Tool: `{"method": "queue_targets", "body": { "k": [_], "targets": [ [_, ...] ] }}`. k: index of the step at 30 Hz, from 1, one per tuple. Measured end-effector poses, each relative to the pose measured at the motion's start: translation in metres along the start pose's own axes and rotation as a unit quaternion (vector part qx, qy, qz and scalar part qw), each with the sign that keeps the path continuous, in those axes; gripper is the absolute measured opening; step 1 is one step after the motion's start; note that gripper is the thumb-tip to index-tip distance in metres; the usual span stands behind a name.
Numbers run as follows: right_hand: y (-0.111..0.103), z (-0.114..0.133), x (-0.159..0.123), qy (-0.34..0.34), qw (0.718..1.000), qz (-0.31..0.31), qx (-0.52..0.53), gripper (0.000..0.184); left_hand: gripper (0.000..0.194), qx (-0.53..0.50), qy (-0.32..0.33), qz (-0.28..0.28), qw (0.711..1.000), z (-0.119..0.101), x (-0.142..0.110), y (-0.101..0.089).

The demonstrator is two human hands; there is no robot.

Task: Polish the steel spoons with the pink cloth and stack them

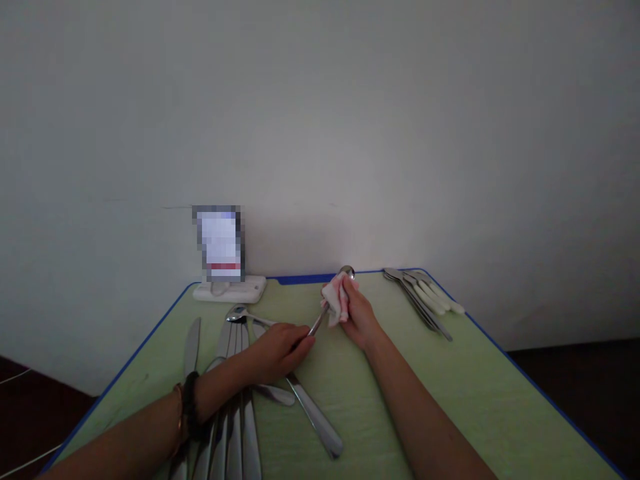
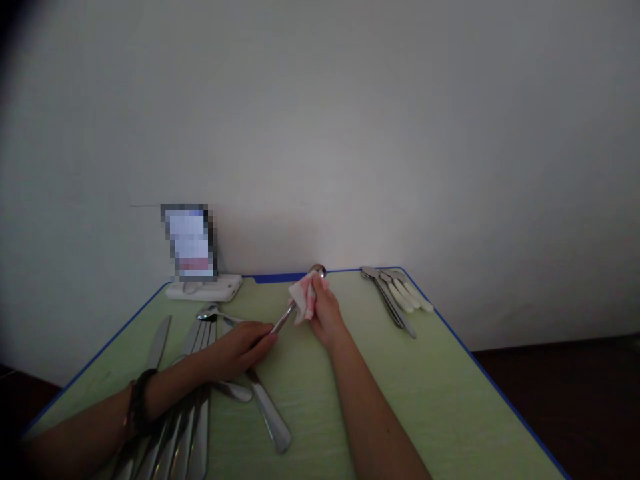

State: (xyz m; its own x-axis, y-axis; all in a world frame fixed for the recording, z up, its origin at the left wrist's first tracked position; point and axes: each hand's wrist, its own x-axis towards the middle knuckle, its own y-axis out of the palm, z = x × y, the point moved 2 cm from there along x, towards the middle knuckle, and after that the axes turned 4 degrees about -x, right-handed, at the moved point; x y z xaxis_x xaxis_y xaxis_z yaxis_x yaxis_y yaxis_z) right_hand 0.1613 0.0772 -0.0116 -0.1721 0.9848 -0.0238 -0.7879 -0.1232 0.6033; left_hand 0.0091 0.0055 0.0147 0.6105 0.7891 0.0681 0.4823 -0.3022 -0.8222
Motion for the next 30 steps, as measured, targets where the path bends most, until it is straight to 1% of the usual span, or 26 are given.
{"method": "queue_targets", "body": {
  "k": [7, 11, 15, 18, 21, 23, 26, 30],
  "targets": [
    [0.002, 0.001, -0.001, 0.009, 1.0, -0.012, 0.012, 0.029, 0.033, 0.004, -0.001, -0.001, 1.0, 0.0, 0.001, 0.001],
    [0.001, 0.0, -0.001, 0.0, 1.0, -0.014, 0.016, 0.026, 0.034, -0.002, -0.004, -0.004, 1.0, 0.003, 0.001, 0.003],
    [-0.002, -0.003, 0.002, 0.003, 1.0, -0.021, -0.001, 0.031, 0.034, -0.014, -0.005, -0.007, 1.0, 0.006, 0.0, 0.005],
    [-0.003, -0.004, 0.003, -0.01, 0.999, -0.04, -0.023, 0.032, 0.032, -0.035, -0.021, -0.008, 0.999, 0.007, -0.001, 0.005],
    [-0.003, -0.004, 0.004, -0.033, 0.997, -0.056, -0.036, 0.028, 0.03, -0.044, -0.037, -0.007, 0.998, 0.007, -0.001, 0.005],
    [-0.003, -0.003, 0.006, -0.045, 0.996, -0.066, -0.035, 0.024, 0.03, -0.042, -0.041, -0.001, 0.998, 0.007, 0.0, 0.005],
    [-0.003, -0.003, 0.009, -0.058, 0.993, -0.097, -0.037, 0.018, 0.031, -0.041, -0.045, 0.004, 0.998, 0.007, 0.0, 0.005],
    [-0.004, -0.004, 0.013, -0.07, 0.989, -0.115, -0.061, 0.018, 0.032, -0.036, -0.046, 0.003, 0.998, 0.007, 0.0, 0.006]
  ]
}}
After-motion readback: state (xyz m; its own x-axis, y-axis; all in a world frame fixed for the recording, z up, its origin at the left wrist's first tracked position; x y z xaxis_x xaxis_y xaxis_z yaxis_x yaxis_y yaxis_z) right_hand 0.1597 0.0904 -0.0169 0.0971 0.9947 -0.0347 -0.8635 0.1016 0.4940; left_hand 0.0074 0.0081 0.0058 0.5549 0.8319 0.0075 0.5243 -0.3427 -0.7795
